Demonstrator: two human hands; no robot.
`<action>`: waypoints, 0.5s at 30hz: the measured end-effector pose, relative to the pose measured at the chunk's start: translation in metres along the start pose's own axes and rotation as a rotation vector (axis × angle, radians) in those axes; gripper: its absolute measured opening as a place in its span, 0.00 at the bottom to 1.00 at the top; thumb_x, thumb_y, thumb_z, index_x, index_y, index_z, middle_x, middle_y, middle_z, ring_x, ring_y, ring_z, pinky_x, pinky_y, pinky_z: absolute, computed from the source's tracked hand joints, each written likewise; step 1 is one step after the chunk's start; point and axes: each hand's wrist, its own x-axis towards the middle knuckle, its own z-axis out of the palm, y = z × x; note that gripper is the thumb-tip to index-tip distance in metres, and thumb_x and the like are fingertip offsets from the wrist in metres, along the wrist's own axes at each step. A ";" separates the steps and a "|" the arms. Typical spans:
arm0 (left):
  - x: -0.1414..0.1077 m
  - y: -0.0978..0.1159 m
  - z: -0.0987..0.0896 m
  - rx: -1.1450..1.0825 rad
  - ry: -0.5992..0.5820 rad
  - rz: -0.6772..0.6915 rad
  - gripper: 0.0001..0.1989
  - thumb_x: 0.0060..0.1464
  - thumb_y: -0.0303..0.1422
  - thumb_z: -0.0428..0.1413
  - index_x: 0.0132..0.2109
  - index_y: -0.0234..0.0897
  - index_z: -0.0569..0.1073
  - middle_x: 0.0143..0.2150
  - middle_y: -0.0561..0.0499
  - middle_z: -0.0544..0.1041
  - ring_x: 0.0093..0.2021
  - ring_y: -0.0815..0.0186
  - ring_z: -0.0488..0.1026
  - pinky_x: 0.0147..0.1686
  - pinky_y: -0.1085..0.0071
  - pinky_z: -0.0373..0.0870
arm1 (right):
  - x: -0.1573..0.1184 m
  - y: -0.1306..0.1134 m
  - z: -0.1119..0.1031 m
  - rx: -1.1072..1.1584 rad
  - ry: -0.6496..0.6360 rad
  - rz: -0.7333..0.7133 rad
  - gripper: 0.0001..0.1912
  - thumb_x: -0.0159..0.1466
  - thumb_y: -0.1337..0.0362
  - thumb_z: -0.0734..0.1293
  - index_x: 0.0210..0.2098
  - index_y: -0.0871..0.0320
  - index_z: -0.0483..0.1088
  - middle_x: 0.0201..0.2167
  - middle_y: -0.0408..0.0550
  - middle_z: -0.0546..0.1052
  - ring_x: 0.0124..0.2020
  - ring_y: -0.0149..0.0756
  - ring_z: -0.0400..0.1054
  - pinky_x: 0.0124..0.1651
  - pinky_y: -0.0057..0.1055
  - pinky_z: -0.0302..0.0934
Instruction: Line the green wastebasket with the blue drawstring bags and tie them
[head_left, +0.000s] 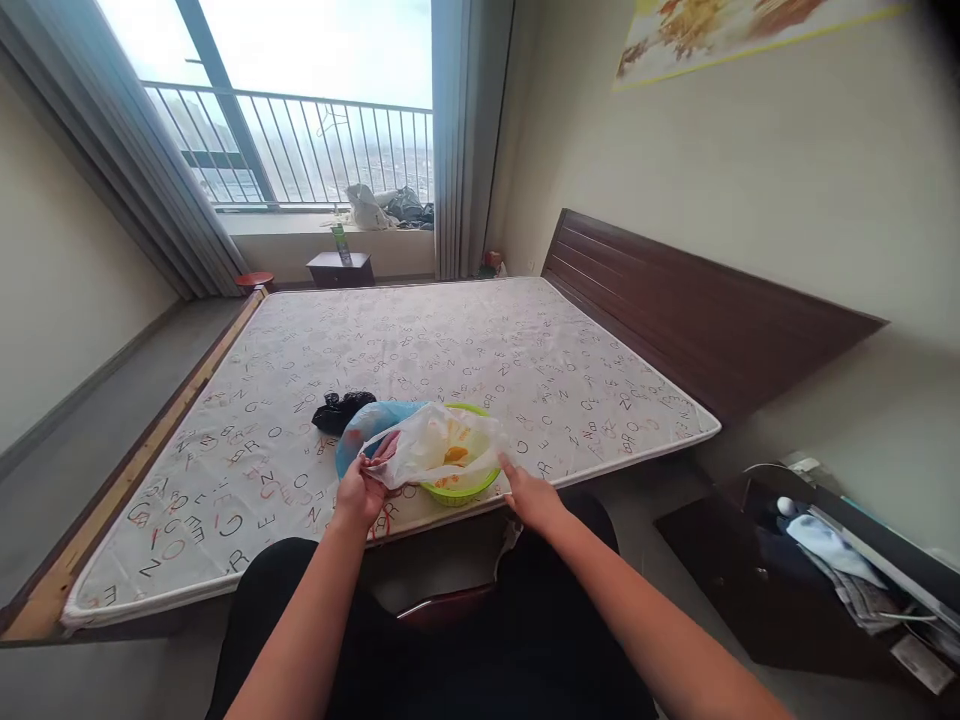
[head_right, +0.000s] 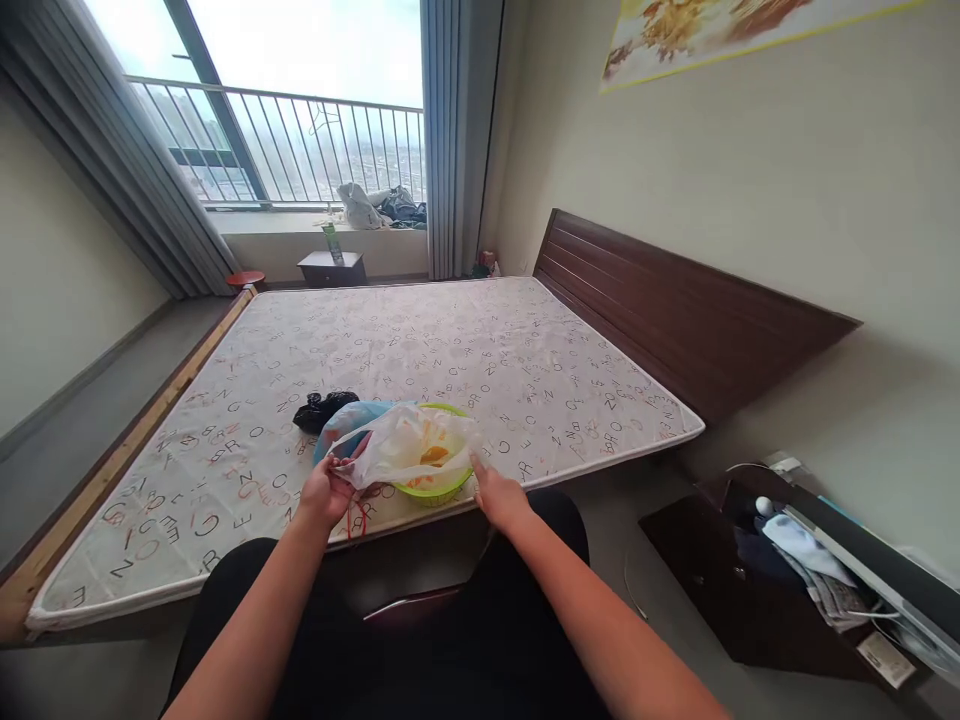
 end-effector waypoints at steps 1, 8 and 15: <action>-0.002 0.000 -0.002 0.043 0.013 -0.006 0.06 0.56 0.28 0.51 0.31 0.38 0.63 0.34 0.46 0.79 0.30 0.65 0.78 0.33 0.68 0.77 | 0.001 0.005 0.002 0.003 0.024 0.039 0.42 0.69 0.62 0.64 0.75 0.44 0.38 0.55 0.55 0.75 0.49 0.50 0.75 0.47 0.37 0.64; -0.035 -0.008 -0.007 0.879 0.018 1.118 0.14 0.52 0.28 0.58 0.47 0.39 0.68 0.56 0.43 0.73 0.57 0.57 0.73 0.57 0.55 0.71 | -0.001 0.018 0.011 0.156 0.268 0.109 0.24 0.72 0.63 0.57 0.67 0.53 0.61 0.51 0.55 0.78 0.49 0.45 0.74 0.51 0.36 0.64; -0.039 -0.050 0.033 1.863 -0.900 0.967 0.23 0.60 0.32 0.55 0.62 0.43 0.70 0.63 0.43 0.72 0.64 0.54 0.68 0.64 0.54 0.64 | 0.016 -0.022 0.005 0.080 0.266 -0.326 0.29 0.68 0.71 0.61 0.67 0.48 0.61 0.68 0.51 0.64 0.68 0.46 0.57 0.64 0.43 0.58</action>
